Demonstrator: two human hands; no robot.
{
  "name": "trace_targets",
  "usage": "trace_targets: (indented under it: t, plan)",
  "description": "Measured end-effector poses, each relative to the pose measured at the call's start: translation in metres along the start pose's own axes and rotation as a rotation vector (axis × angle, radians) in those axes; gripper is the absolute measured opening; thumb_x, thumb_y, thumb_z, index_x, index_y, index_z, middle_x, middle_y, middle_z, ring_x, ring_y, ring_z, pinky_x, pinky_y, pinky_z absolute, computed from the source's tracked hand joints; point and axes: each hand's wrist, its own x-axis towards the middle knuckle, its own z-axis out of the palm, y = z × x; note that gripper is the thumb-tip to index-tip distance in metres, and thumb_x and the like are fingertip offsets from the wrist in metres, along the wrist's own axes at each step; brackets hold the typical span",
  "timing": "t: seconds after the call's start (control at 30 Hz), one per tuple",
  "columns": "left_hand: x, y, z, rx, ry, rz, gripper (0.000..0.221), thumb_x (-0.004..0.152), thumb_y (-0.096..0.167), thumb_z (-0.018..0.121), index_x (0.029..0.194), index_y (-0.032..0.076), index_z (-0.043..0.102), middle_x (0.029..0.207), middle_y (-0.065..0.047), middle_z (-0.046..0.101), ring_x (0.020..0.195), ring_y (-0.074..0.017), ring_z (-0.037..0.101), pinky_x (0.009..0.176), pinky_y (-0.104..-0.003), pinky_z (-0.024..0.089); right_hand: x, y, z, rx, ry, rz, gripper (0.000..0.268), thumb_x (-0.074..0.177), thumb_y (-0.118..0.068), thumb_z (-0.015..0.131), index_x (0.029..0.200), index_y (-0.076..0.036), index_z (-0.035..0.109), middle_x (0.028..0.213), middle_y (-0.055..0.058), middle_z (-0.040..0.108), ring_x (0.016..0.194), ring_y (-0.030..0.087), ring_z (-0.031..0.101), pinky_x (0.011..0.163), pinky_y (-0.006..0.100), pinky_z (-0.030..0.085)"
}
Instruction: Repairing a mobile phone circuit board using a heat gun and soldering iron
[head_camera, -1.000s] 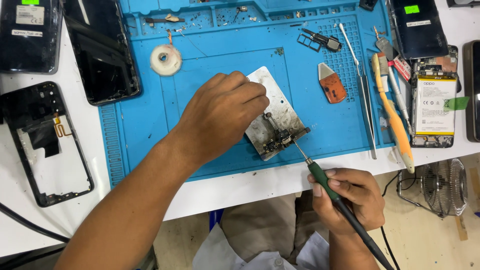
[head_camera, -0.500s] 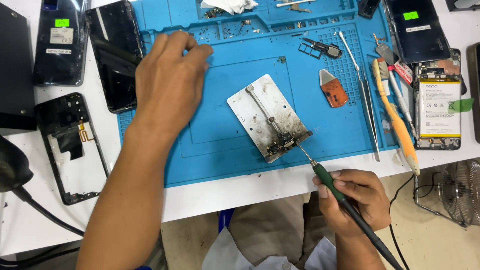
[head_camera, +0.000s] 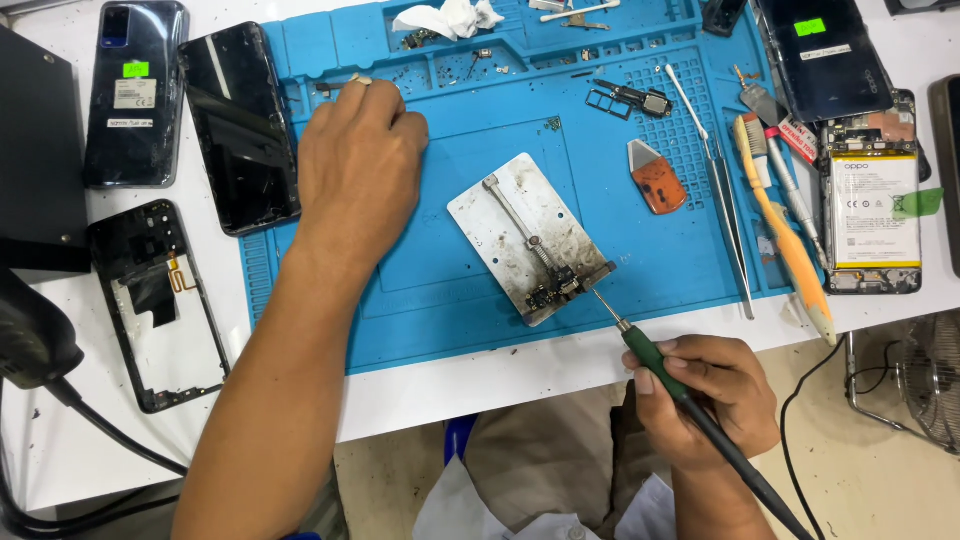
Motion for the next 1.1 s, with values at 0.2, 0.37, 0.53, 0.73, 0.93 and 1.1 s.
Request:
trace_targets:
  t: [0.2,0.37,0.53,0.73,0.93,1.1]
  plan:
    - [0.003,0.002,0.001,0.054,-0.018,0.027,0.017,0.096,0.004,0.064,0.079,0.007,0.065,0.087,-0.007,0.055,0.08,-0.0262,0.053,0.063,-0.039,0.047,0.002,0.0,0.003,-0.015,0.034,-0.025,0.023,0.085,-0.014,0.078,0.092,-0.004,0.059,0.09,0.021,0.066,0.076,0.024,0.072,0.068,0.031,0.063]
    - [0.003,0.0,0.004,0.024,-0.08,-0.002,0.013,0.099,0.012,0.068,0.087,0.009,0.067,0.089,-0.008,0.054,0.082,-0.0281,0.054,0.063,-0.042,0.048,0.004,-0.004,0.005,-0.02,0.052,0.007,0.023,0.086,-0.015,0.077,0.09,-0.003,0.058,0.091,0.023,0.066,0.074,0.025,0.071,0.067,0.032,0.061]
    - [0.003,-0.004,-0.005,-0.09,-0.076,-0.033,0.013,0.101,0.003,0.062,0.089,0.006,0.068,0.089,-0.009,0.054,0.08,-0.0288,0.052,0.062,-0.043,0.046,0.005,-0.004,0.007,0.001,0.064,0.003,0.022,0.087,-0.015,0.076,0.091,-0.003,0.058,0.091,0.023,0.065,0.073,0.025,0.071,0.067,0.032,0.062]
    - [0.001,-0.007,-0.019,-0.182,-0.086,-0.08,0.012,0.094,0.012,0.08,0.104,0.006,0.076,0.101,-0.009,0.059,0.091,-0.0299,0.055,0.068,-0.042,0.05,0.005,-0.004,0.008,0.008,0.069,0.002,0.022,0.087,-0.014,0.076,0.091,-0.002,0.058,0.092,0.024,0.065,0.073,0.025,0.072,0.066,0.031,0.063]
    - [0.002,-0.003,-0.008,-0.13,-0.074,-0.034,0.006,0.097,0.012,0.077,0.093,0.008,0.078,0.091,-0.007,0.059,0.087,-0.0291,0.056,0.065,-0.043,0.049,0.004,-0.005,0.008,0.019,0.071,0.016,0.022,0.087,-0.015,0.076,0.091,-0.003,0.058,0.093,0.023,0.065,0.074,0.024,0.073,0.067,0.031,0.064]
    - [0.002,-0.002,0.002,-0.033,-0.067,0.01,0.012,0.097,0.011,0.073,0.086,0.008,0.069,0.087,-0.007,0.054,0.082,-0.0288,0.055,0.063,-0.043,0.048,0.006,-0.006,0.006,0.024,0.059,0.016,0.021,0.087,-0.015,0.076,0.092,-0.004,0.059,0.092,0.022,0.066,0.076,0.024,0.073,0.069,0.031,0.063]
